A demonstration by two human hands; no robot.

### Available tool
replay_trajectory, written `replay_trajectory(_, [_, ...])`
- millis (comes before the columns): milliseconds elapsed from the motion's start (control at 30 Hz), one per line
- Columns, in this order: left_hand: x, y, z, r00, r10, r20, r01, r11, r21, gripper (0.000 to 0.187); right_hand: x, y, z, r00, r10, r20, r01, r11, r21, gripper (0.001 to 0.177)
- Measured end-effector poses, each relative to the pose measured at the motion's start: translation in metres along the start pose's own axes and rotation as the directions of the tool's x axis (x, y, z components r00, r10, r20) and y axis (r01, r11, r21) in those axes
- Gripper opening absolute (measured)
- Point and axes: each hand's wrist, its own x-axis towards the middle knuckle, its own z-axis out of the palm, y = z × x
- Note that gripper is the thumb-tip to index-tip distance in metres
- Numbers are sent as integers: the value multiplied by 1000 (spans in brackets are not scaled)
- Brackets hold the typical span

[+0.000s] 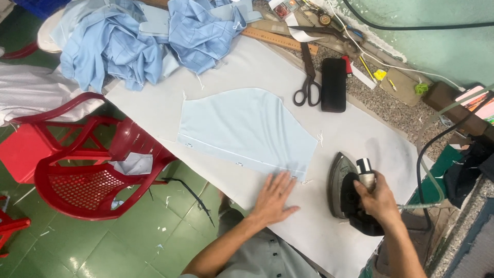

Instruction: The person irons a light blue fabric piece on a white work surface using a steam iron and a black pressing block. They repeatedly press the fabric, flip it over, and use scissors to trim loose threads from the edges.

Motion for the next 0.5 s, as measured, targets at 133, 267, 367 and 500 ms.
replay_trajectory(133, [2, -58, -35, 977, -88, -195, 113, 986, 121, 73, -4, -7, -15, 998, -57, -40, 58, 998, 18, 74])
replay_trajectory(267, [-4, -133, -67, 893, -234, -384, 362, 881, 304, 75, -13, -40, -10, 980, -196, -25, 192, 975, -115, 68])
replay_trajectory(367, [-24, -158, -76, 822, -370, -433, 535, 762, 364, 76, -19, -64, 0, 964, -267, 18, 265, 948, -175, 66])
replay_trajectory(500, [-16, -148, -105, 837, -379, -394, 514, 791, 332, 79, -27, -97, 28, 935, -339, 107, 355, 906, -230, 64])
